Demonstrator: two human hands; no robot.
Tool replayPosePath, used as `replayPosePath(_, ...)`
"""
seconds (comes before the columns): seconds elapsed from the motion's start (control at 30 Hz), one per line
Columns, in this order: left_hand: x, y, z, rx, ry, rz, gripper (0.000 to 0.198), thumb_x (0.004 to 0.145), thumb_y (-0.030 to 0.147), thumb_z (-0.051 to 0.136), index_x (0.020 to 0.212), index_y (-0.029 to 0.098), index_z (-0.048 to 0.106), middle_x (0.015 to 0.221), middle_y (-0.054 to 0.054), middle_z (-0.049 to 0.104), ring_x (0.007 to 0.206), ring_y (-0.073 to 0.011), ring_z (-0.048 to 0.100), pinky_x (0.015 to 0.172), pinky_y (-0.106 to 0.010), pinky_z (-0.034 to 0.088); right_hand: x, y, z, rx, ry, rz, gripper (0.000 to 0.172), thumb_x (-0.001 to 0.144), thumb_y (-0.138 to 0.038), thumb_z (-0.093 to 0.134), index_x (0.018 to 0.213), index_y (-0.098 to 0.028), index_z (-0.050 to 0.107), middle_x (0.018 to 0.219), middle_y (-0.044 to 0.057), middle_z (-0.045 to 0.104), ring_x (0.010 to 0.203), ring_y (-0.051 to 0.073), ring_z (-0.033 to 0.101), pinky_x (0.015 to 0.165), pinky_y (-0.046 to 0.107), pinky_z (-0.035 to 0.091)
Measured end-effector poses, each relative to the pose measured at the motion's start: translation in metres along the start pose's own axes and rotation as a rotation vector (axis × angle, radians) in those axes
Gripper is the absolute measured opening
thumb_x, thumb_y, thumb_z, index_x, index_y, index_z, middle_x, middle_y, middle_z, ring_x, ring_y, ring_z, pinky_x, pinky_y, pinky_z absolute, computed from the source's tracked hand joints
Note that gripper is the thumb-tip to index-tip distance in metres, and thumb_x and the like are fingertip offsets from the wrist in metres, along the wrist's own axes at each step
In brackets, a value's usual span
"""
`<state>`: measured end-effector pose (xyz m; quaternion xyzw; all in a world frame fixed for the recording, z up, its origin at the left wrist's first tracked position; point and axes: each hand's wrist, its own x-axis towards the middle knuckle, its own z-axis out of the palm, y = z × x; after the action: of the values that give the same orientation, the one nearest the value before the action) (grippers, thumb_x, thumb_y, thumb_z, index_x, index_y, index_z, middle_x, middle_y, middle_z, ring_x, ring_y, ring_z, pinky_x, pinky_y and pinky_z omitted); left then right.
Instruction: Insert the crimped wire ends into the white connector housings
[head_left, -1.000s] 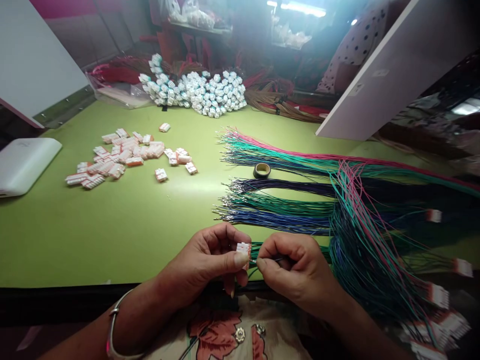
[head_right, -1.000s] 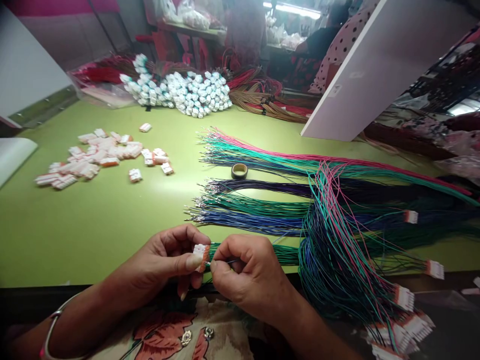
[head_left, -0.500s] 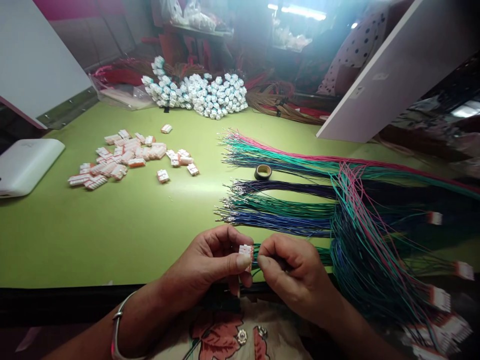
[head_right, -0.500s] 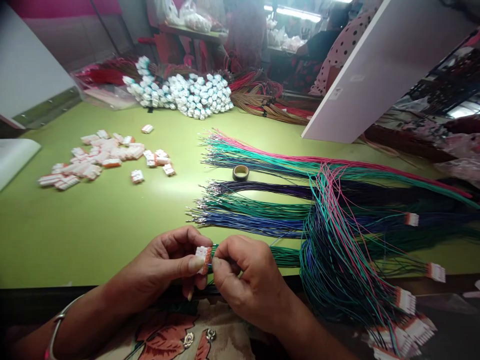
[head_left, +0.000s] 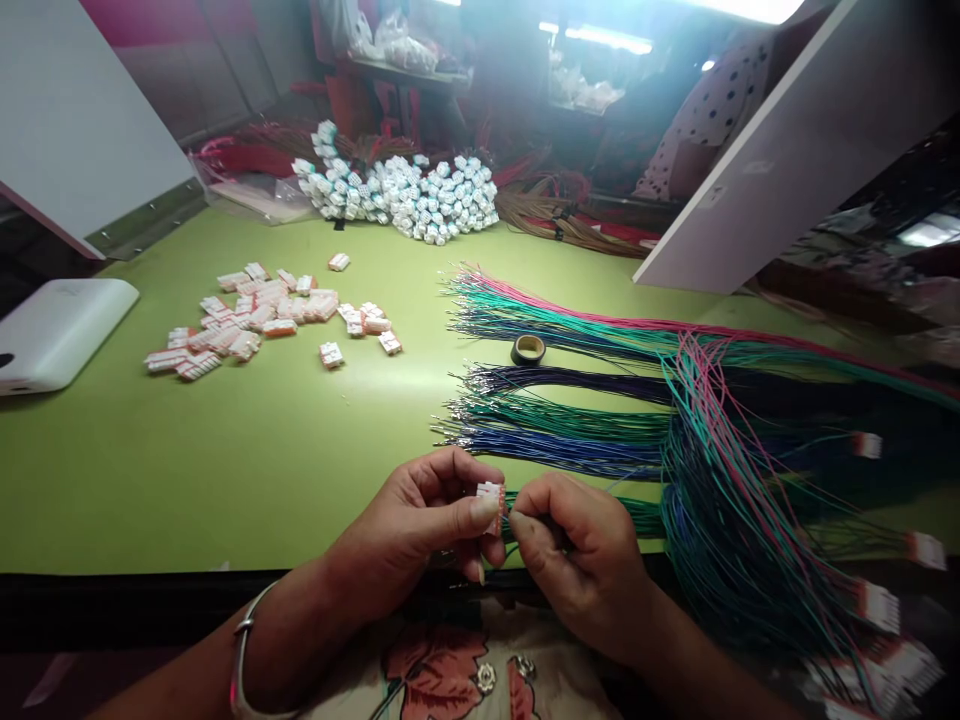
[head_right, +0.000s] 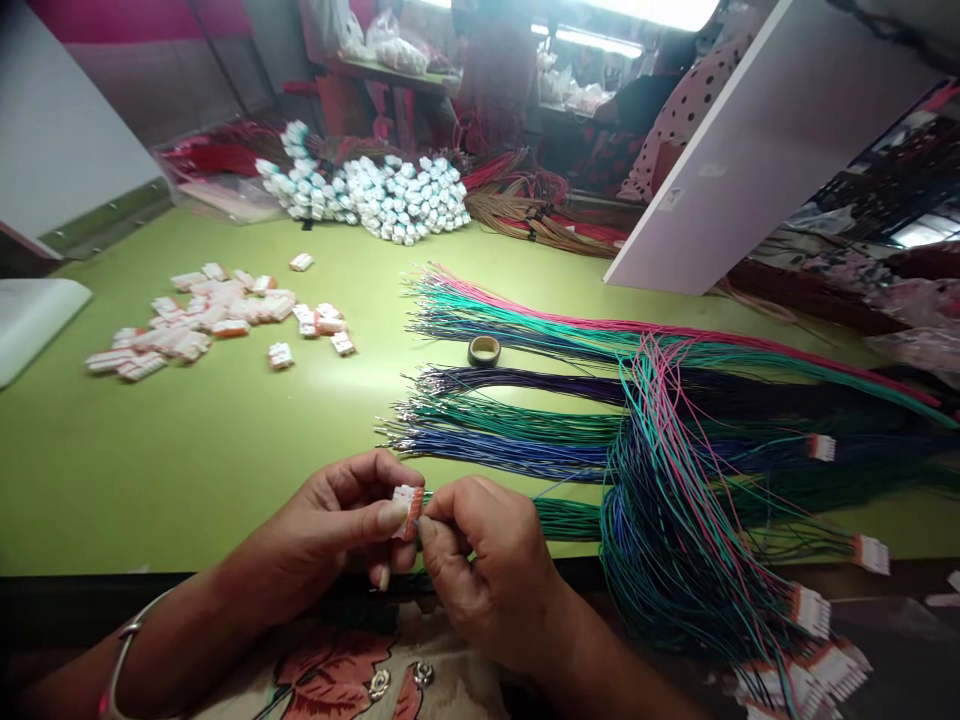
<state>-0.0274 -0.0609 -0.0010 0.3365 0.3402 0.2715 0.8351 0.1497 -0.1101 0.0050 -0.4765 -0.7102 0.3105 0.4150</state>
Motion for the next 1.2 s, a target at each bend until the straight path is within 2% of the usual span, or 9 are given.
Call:
replayPosePath(0.43,-0.003,0.001,0.003,0.057,-0.012,0.012,0.019,0.078,0.025,0.076,0.087,0.017,0.062,0.064,0.0,0.066,0.054,-0.0117,0.064,0.049,-0.019,0.053,-0.003,0.0,0.004,0.006,0.018,-0.008,0.016,0.087,-0.008,0.052,0.075,-0.02,0.054,0.068,-0.002,0.058,0.06,0.01,0.051,0.058,0.023,0.037)
replayPosePath(0.73,-0.001,0.001,0.002,-0.035,-0.013,0.056,0.016,0.081,0.023,0.073,0.09,0.016,0.062,0.067,0.0,0.066,0.06,-0.012,0.064,0.051,-0.019,0.052,0.003,-0.002,0.005,-0.041,0.077,-0.032,0.017,0.085,-0.008,0.055,0.072,-0.018,0.053,0.063,-0.004,0.055,0.056,0.009,0.046,0.055,0.023,0.033)
replayPosePath(0.87,-0.001,0.002,0.002,-0.067,-0.022,0.047,0.014,0.083,0.022,0.071,0.091,0.017,0.061,0.071,-0.002,0.067,0.064,-0.0123,0.064,0.057,-0.02,0.053,0.007,-0.003,-0.006,-0.057,0.041,-0.005,0.016,0.085,-0.011,0.055,0.071,-0.018,0.055,0.062,-0.004,0.053,0.056,0.009,0.045,0.055,0.023,0.034)
replayPosePath(0.97,-0.001,0.002,0.002,-0.056,0.004,0.062,0.016,0.083,0.023,0.072,0.091,0.018,0.061,0.071,-0.002,0.068,0.065,-0.0126,0.064,0.058,-0.021,0.052,0.015,0.0,-0.028,-0.073,0.001,0.096,0.009,0.088,-0.019,0.056,0.081,-0.018,0.062,0.069,-0.001,0.059,0.062,0.012,0.053,0.059,0.023,0.04)
replayPosePath(1.07,0.0,0.002,0.001,-0.031,0.034,0.076,0.019,0.081,0.025,0.074,0.093,0.018,0.061,0.071,-0.002,0.067,0.065,-0.0132,0.064,0.056,-0.02,0.051,0.027,0.008,-0.049,-0.318,0.029,0.162,0.012,0.091,-0.024,0.055,0.086,-0.018,0.064,0.077,0.001,0.064,0.071,0.014,0.058,0.063,0.025,0.04)
replayPosePath(1.13,0.001,0.002,0.0,-0.014,0.048,0.078,0.021,0.08,0.027,0.075,0.093,0.018,0.061,0.07,-0.002,0.067,0.064,-0.0137,0.064,0.055,-0.02,0.05,0.038,0.015,-0.057,-0.63,0.024,0.157,0.013,0.092,-0.022,0.055,0.083,-0.018,0.065,0.077,0.003,0.064,0.072,0.016,0.058,0.064,0.027,0.037)
replayPosePath(1.2,0.001,0.002,0.0,-0.004,0.056,0.08,0.022,0.08,0.028,0.075,0.093,0.018,0.061,0.069,-0.002,0.066,0.064,-0.0139,0.064,0.054,-0.021,0.05,0.048,0.022,-0.058,-0.941,-0.063,0.131,0.015,0.091,-0.019,0.055,0.081,-0.017,0.065,0.076,0.005,0.065,0.072,0.018,0.059,0.063,0.029,0.033)
